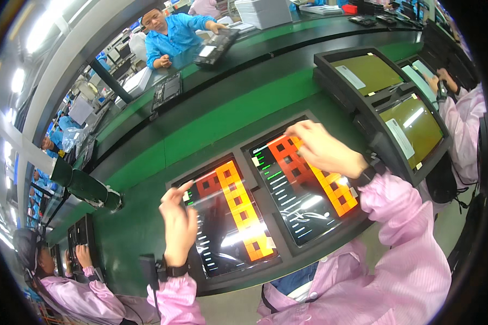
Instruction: Testing tablet screens for touch responsiveness and display quality on a manufacturing assembly line.
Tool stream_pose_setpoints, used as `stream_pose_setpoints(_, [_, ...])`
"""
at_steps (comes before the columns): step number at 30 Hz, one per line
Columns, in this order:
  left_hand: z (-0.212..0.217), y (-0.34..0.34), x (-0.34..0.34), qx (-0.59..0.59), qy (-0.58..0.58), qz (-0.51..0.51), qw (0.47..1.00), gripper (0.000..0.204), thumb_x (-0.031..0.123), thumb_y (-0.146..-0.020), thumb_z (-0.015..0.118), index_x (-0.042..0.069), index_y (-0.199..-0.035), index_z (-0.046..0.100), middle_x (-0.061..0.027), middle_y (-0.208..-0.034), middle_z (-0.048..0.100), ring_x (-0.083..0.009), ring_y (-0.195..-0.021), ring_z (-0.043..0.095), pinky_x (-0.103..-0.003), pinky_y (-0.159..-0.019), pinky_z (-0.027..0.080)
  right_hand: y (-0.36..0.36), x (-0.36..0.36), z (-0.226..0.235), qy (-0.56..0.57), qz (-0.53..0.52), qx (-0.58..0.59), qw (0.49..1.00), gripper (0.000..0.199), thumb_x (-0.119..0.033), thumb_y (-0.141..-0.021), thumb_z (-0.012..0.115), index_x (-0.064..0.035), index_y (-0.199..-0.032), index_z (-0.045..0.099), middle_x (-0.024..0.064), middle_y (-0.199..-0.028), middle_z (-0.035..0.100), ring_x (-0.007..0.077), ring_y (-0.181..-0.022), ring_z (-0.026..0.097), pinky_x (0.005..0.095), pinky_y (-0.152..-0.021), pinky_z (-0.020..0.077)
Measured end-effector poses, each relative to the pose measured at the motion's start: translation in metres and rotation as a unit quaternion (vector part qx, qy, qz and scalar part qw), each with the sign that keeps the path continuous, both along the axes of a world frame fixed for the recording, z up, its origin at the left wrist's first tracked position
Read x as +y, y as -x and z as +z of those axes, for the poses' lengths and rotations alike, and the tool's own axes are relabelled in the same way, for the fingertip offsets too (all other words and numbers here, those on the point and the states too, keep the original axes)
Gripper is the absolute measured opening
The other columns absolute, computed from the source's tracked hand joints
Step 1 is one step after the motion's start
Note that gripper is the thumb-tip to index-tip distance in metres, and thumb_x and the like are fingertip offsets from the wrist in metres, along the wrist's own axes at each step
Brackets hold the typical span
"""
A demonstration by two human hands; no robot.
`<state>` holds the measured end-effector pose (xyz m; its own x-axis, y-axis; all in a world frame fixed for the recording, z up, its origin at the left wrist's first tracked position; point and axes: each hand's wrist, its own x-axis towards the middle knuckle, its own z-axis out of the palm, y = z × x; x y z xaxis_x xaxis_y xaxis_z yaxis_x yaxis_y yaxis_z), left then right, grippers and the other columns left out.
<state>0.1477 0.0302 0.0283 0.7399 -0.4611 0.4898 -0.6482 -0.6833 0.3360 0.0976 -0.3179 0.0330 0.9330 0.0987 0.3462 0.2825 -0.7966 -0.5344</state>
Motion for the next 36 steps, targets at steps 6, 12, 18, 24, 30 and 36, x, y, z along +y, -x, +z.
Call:
stream_pose_setpoints(6, [-0.018,-0.035,-0.059,0.021,-0.061,-0.097,0.993,0.048,-0.003,-0.073,0.051,-0.002,-0.121,0.046,-0.0155,-0.114,0.05,-0.0312,-0.111,0.045,-0.042,-0.092,0.034,-0.033,0.034,-0.022,0.082,0.068,0.013,0.994,0.035,-0.009,-0.083,0.046,0.0032,-0.116,0.045,0.0172,-0.122,0.05,0.034,-0.123,0.037,0.046,-0.102,0.0289])
stream_pose_setpoints(12, [-0.027,-0.043,-0.059,0.046,-0.092,-0.096,0.99,0.048,-0.001,-0.073,0.05,-0.002,-0.119,0.04,-0.0161,-0.114,0.05,-0.0323,-0.109,0.045,-0.042,-0.09,0.034,-0.042,0.035,-0.042,0.115,0.04,0.012,0.992,0.036,-0.012,-0.084,0.046,-0.0004,-0.118,0.044,0.0168,-0.104,0.06,0.0343,-0.124,0.037,0.0491,-0.1,0.0283])
stream_pose_setpoints(18, [-0.024,-0.043,0.005,0.03,-0.137,0.003,0.99,0.041,-0.001,-0.074,0.05,-0.002,-0.115,0.046,-0.0108,-0.116,0.049,-0.0302,-0.106,0.046,-0.042,-0.087,0.034,-0.023,-0.01,-0.028,0.093,-0.069,0.059,0.992,0.032,-0.011,-0.084,0.048,-0.0009,-0.114,0.047,0.0173,-0.113,0.055,0.0366,-0.121,0.037,0.0483,-0.098,0.0305])
stream_pose_setpoints(24, [-0.025,-0.038,0.026,0.035,-0.117,0.031,0.992,0.037,-0.002,-0.075,0.047,-0.002,-0.113,0.047,-0.0105,-0.115,0.048,-0.029,-0.103,0.046,-0.04,-0.086,0.033,-0.014,-0.037,-0.033,0.06,-0.096,0.088,0.99,0.034,-0.006,-0.085,0.043,-0.0026,-0.119,0.045,0.0135,-0.121,0.055,0.0341,-0.123,0.033,0.044,-0.104,0.0265])
stream_pose_setpoints(30, [-0.022,-0.026,0.024,0.046,-0.115,0.044,0.991,0.038,-0.003,-0.075,0.048,-0.002,-0.112,0.045,-0.0113,-0.112,0.048,-0.0296,-0.103,0.046,-0.04,-0.086,0.034,-0.007,-0.032,-0.03,0.093,-0.116,0.128,0.981,0.037,-0.004,-0.085,0.04,-0.0015,-0.122,0.043,0.0111,-0.126,0.053,0.0314,-0.126,0.03,0.0419,-0.107,0.0247])
stream_pose_setpoints(36, [-0.017,0.028,0.033,0.087,-0.108,0.054,0.989,0.039,-0.005,-0.072,0.047,-0.002,-0.111,0.042,-0.0114,-0.114,0.051,-0.0298,-0.105,0.046,-0.04,-0.089,0.032,0.048,-0.024,-0.022,0.095,-0.075,0.095,0.988,0.036,-0.006,-0.085,0.047,0.0017,-0.12,0.043,0.0179,-0.12,0.054,0.035,-0.122,0.036,0.0435,-0.104,0.0271])
